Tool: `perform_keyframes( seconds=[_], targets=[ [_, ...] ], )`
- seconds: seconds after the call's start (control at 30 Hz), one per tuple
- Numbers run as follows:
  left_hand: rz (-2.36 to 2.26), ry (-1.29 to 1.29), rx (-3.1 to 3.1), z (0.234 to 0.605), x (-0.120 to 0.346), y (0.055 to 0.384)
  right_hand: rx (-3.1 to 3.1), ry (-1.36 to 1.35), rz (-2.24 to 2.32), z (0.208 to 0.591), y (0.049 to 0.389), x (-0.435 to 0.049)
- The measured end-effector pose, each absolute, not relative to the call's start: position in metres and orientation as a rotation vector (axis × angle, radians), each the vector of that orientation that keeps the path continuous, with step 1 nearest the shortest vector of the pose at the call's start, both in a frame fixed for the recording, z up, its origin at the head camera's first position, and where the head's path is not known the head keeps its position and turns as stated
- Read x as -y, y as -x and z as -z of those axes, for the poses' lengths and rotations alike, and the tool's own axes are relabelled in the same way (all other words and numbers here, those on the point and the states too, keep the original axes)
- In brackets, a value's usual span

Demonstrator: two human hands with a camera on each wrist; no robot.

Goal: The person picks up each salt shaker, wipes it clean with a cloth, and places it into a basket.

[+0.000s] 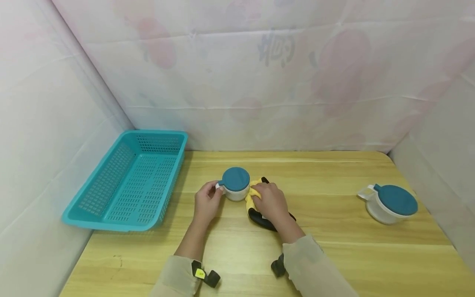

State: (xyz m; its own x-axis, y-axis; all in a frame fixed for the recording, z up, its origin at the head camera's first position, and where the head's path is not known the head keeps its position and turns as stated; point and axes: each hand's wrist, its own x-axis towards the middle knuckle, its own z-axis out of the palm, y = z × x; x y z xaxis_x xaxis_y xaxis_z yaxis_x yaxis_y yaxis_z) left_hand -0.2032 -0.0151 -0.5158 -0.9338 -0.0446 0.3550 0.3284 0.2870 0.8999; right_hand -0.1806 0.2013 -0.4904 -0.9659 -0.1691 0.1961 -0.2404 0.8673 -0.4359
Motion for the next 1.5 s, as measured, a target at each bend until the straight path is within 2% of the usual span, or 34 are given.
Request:
perform_keyframes(
  seconds=[0.67,1.1,1.5],
  targets=[
    [1.767,0.229,2.232,0.514,0.018,0.201,2.744,-0.548,-0.588,0.497,0.147,-0.183],
    [1.745,0.274,2.257,0.514,0.016,0.201,2.636,-0.71,-0.486,0.491,0.144,-0.155],
    [1.675,0.353,2.253,0.515,0.016,0.202,2.554,-0.656,-0.404,0.489,0.147,-0.144]
  ],
)
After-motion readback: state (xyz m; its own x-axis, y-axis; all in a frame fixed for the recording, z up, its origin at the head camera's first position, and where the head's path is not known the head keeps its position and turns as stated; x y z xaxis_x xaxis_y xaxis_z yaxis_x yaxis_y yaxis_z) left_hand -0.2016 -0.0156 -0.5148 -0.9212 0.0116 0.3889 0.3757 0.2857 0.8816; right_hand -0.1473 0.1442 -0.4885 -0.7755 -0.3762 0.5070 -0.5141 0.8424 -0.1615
